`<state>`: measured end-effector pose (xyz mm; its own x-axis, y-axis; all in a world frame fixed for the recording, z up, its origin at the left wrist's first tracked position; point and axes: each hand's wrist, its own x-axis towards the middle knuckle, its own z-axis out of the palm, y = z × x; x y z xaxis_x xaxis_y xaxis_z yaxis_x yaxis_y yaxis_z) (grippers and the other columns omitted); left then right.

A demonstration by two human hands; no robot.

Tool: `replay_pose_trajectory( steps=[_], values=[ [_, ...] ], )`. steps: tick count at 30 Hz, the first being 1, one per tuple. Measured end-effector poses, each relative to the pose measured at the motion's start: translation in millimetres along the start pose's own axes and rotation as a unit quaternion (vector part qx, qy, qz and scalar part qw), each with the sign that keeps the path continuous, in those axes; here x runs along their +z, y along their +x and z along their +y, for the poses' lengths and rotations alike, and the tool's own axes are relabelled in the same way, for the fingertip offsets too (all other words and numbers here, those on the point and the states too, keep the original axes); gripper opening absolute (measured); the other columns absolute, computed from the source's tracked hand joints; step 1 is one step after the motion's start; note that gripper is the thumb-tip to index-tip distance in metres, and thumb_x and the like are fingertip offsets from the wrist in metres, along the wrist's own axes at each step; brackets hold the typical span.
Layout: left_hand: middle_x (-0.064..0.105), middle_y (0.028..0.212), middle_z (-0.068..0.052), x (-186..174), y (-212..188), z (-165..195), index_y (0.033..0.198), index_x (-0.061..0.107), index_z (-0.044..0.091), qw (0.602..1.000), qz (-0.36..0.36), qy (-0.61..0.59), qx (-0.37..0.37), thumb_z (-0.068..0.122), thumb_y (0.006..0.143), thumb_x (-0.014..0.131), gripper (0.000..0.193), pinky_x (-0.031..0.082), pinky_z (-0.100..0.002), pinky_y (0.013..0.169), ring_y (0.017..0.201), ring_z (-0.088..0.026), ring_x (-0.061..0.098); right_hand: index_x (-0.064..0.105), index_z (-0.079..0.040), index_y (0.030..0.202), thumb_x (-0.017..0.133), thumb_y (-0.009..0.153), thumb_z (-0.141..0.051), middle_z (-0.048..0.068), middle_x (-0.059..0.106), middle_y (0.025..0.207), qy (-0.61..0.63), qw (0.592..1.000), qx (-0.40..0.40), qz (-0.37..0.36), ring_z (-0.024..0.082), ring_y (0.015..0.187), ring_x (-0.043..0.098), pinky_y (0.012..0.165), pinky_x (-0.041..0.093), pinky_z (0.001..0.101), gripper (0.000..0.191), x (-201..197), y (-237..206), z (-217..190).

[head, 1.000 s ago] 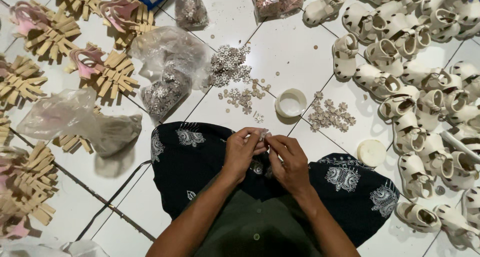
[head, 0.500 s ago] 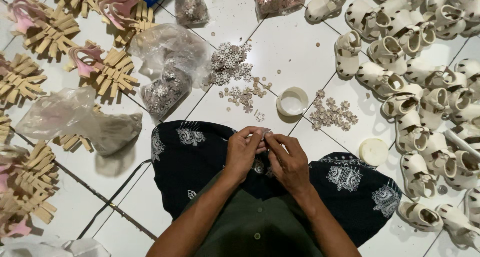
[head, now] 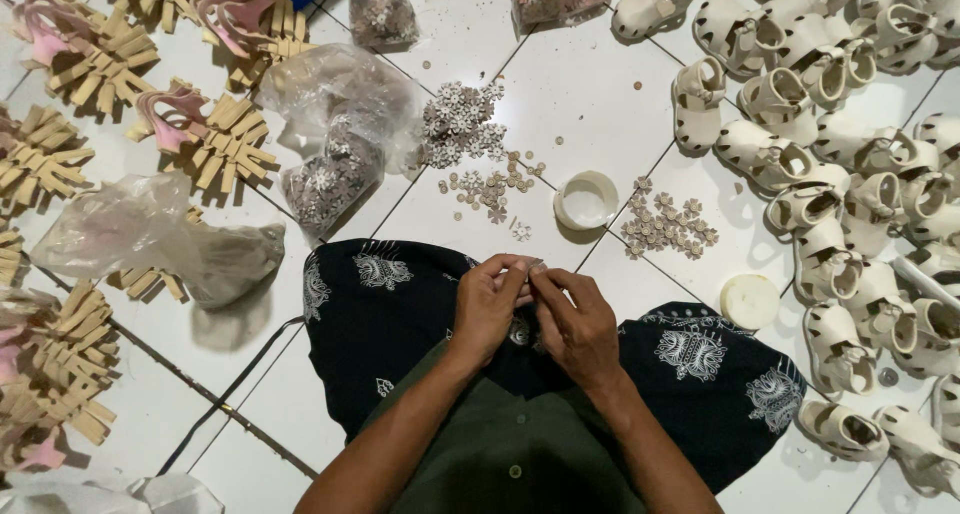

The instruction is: The person sits on the floor and repeatedly picks up small flower-shaped pieces and pins, then joins them together by hand. They place the assembled units into a small white container and continue the process with additional pieces from the surrounding piles.

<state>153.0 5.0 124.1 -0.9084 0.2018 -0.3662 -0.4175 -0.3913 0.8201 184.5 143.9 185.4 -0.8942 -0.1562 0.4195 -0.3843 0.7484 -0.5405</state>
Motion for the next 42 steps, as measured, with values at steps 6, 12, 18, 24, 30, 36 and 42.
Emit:
replay_pose_trajectory(
  steps=[6,12,18,24,30,36,42],
  values=[
    [0.075,0.105,-0.018,-5,3,0,0.114,0.065,-0.007,0.998,0.012,-0.039,-0.046,0.019,0.103,0.058,0.029,0.064,-0.035,0.083,0.095,-0.025,0.077,0.057,-0.001,0.125,0.068,0.089,0.006,0.02,0.07,0.124,0.103,0.994,-0.002,0.026,0.033,0.109,0.073,0.091,0.06,0.0363,0.038,-1,-10,5],
    [0.074,0.105,-0.019,-4,2,1,0.115,0.064,-0.007,0.996,0.014,-0.047,-0.07,0.02,0.103,0.058,0.03,0.064,-0.038,0.083,0.098,-0.03,0.077,0.052,0.001,0.133,0.067,0.093,0.005,0.018,0.071,0.121,0.116,0.991,0.028,0.061,0.027,0.105,0.074,0.09,0.06,0.0341,0.043,-6,-36,9],
    [0.074,0.106,-0.019,-8,-1,3,0.115,0.063,-0.006,0.993,0.016,-0.061,-0.099,0.021,0.103,0.057,0.031,0.063,-0.038,0.086,0.1,-0.03,0.077,0.052,-0.001,0.139,0.07,0.095,0.003,0.016,0.072,0.12,0.117,0.979,0.135,0.099,0.023,0.107,0.073,0.094,0.059,0.034,0.047,0,-41,19],
    [0.075,0.106,-0.019,-27,-3,12,0.113,0.063,-0.005,0.993,0.053,-0.067,-0.081,0.023,0.102,0.057,0.031,0.062,-0.038,0.086,0.1,-0.03,0.077,0.051,-0.004,0.141,0.068,0.093,-0.009,0.016,0.071,0.123,0.13,0.941,0.307,-0.058,0.024,0.107,0.073,0.08,0.063,0.0345,0.052,27,-14,50],
    [0.075,0.106,-0.02,-40,-13,26,0.108,0.063,-0.004,0.992,0.084,-0.072,-0.065,0.024,0.102,0.058,0.029,0.062,-0.04,0.089,0.101,-0.031,0.078,0.043,-0.003,0.15,0.057,0.105,-0.012,0.027,0.057,0.141,0.15,0.919,0.345,-0.12,0.035,0.125,0.061,0.1,0.054,0.0461,0.048,88,30,97],
    [0.076,0.106,-0.021,-44,-23,33,0.107,0.064,-0.004,0.988,0.101,-0.082,-0.079,0.025,0.101,0.058,0.029,0.062,-0.042,0.09,0.101,-0.032,0.077,0.049,-0.002,0.145,0.06,0.097,-0.006,0.027,0.064,0.128,0.053,0.946,0.313,-0.07,0.037,0.116,0.065,0.096,0.054,0.047,0.049,134,47,125],
    [0.075,0.105,-0.022,-49,-22,32,0.105,0.063,-0.004,0.989,0.104,-0.066,-0.078,0.025,0.101,0.059,0.03,0.063,-0.044,0.092,0.103,-0.032,0.078,0.06,-0.005,0.132,0.066,0.095,-0.008,0.019,0.073,0.107,-0.058,0.974,0.21,-0.06,0.035,0.099,0.068,0.085,0.056,0.0465,0.038,142,41,128]
  ],
)
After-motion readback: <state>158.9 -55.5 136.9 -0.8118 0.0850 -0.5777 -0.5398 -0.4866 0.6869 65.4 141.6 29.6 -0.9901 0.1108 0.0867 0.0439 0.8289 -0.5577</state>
